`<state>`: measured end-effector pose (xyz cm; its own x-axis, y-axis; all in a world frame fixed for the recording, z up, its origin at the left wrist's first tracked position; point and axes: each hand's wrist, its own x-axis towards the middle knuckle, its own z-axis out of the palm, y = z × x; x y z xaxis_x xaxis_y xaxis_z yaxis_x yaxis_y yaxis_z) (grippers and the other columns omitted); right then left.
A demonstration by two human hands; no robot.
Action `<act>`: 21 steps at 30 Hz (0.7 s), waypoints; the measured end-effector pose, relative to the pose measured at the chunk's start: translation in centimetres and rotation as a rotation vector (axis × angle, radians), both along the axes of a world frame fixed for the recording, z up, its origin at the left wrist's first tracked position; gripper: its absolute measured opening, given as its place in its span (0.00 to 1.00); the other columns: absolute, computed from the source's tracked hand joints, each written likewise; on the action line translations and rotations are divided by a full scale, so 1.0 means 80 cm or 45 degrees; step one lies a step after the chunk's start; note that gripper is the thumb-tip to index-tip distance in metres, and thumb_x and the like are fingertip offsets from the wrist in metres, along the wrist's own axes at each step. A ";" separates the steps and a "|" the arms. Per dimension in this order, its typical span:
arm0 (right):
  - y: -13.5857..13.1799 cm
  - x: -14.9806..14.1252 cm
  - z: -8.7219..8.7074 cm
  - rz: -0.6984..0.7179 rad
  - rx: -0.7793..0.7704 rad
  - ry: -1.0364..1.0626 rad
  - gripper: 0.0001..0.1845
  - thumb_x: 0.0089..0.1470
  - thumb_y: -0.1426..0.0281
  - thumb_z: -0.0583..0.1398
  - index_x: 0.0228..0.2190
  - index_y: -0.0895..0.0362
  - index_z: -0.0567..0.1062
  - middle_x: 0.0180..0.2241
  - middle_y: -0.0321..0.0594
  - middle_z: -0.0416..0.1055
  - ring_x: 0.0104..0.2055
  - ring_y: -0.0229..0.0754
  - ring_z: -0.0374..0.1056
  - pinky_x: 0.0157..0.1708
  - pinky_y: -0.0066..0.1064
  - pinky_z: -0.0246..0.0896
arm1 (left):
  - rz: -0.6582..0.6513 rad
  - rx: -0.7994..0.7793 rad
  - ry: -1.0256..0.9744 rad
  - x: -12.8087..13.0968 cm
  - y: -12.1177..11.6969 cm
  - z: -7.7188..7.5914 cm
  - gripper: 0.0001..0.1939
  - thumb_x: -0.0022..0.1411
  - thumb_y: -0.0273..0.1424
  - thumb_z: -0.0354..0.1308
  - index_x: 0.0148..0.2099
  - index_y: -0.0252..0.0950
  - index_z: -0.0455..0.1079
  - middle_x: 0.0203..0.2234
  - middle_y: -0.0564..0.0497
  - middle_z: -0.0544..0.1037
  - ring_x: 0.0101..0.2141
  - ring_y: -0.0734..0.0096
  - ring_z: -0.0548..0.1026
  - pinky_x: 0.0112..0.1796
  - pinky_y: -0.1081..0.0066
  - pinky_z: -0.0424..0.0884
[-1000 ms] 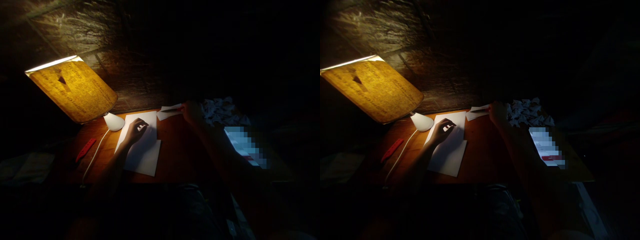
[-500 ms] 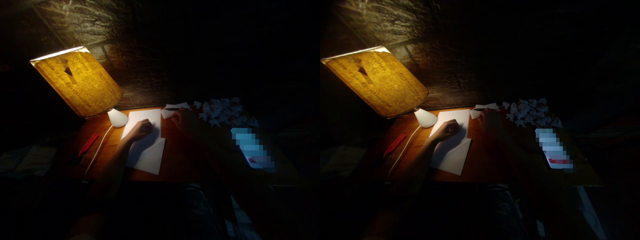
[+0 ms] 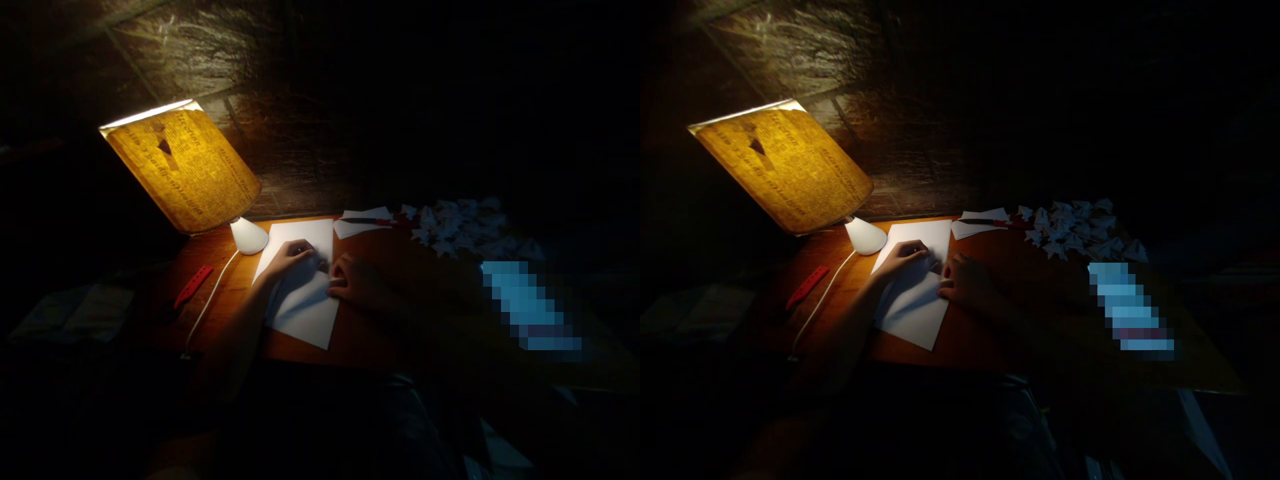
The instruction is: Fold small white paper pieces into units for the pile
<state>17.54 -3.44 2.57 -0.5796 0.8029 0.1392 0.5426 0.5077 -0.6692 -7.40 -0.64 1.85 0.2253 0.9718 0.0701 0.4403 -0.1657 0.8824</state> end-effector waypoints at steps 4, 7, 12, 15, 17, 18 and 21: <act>0.009 0.006 -0.008 0.023 -0.264 0.200 0.14 0.52 0.76 0.68 0.37 0.54 0.70 0.35 0.35 0.74 0.34 0.40 0.69 0.36 0.32 0.62 | 0.034 -0.013 -0.141 -0.003 0.000 0.005 0.20 0.60 0.50 0.65 0.34 0.37 0.74 0.30 0.49 0.78 0.33 0.64 0.74 0.39 0.62 0.70; 0.007 0.005 -0.008 0.018 -0.146 0.213 0.16 0.53 0.69 0.71 0.40 0.54 0.72 0.40 0.39 0.75 0.39 0.43 0.70 0.40 0.35 0.65 | 0.019 -0.016 -0.127 -0.004 0.000 0.004 0.18 0.61 0.48 0.65 0.34 0.38 0.74 0.30 0.49 0.78 0.34 0.64 0.74 0.40 0.62 0.72; -0.007 0.003 0.004 0.125 0.076 -0.055 0.33 0.41 0.60 0.79 0.46 0.57 0.76 0.50 0.51 0.73 0.52 0.55 0.70 0.51 0.44 0.67 | 0.077 0.030 -0.100 -0.007 0.002 -0.003 0.15 0.63 0.45 0.62 0.35 0.39 0.73 0.31 0.47 0.79 0.34 0.63 0.76 0.38 0.62 0.74; -0.009 0.007 0.006 0.120 0.038 -0.061 0.33 0.44 0.64 0.78 0.50 0.55 0.75 0.52 0.50 0.74 0.52 0.55 0.71 0.52 0.44 0.67 | 0.123 0.073 -0.051 -0.010 0.005 -0.008 0.12 0.67 0.42 0.57 0.35 0.41 0.71 0.31 0.48 0.79 0.34 0.62 0.77 0.37 0.61 0.74; -0.007 0.010 0.003 0.106 -0.034 0.023 0.34 0.47 0.68 0.76 0.54 0.53 0.73 0.51 0.47 0.75 0.49 0.50 0.73 0.50 0.41 0.68 | 0.137 0.083 -0.046 -0.012 0.006 -0.010 0.11 0.67 0.42 0.57 0.35 0.42 0.71 0.30 0.49 0.78 0.34 0.62 0.76 0.37 0.61 0.74; -0.005 0.010 0.000 0.101 -0.072 0.069 0.35 0.48 0.69 0.75 0.55 0.53 0.72 0.51 0.46 0.75 0.48 0.49 0.73 0.49 0.40 0.68 | 0.138 0.077 -0.065 -0.013 0.007 -0.011 0.11 0.66 0.43 0.58 0.35 0.42 0.71 0.30 0.49 0.78 0.33 0.63 0.76 0.37 0.61 0.74; 0.002 0.010 -0.012 0.098 -0.184 0.177 0.39 0.48 0.74 0.73 0.60 0.54 0.68 0.51 0.46 0.76 0.48 0.47 0.74 0.49 0.39 0.69 | 0.135 0.042 -0.151 -0.013 0.008 -0.011 0.14 0.64 0.45 0.61 0.35 0.41 0.71 0.29 0.50 0.77 0.33 0.66 0.75 0.37 0.64 0.74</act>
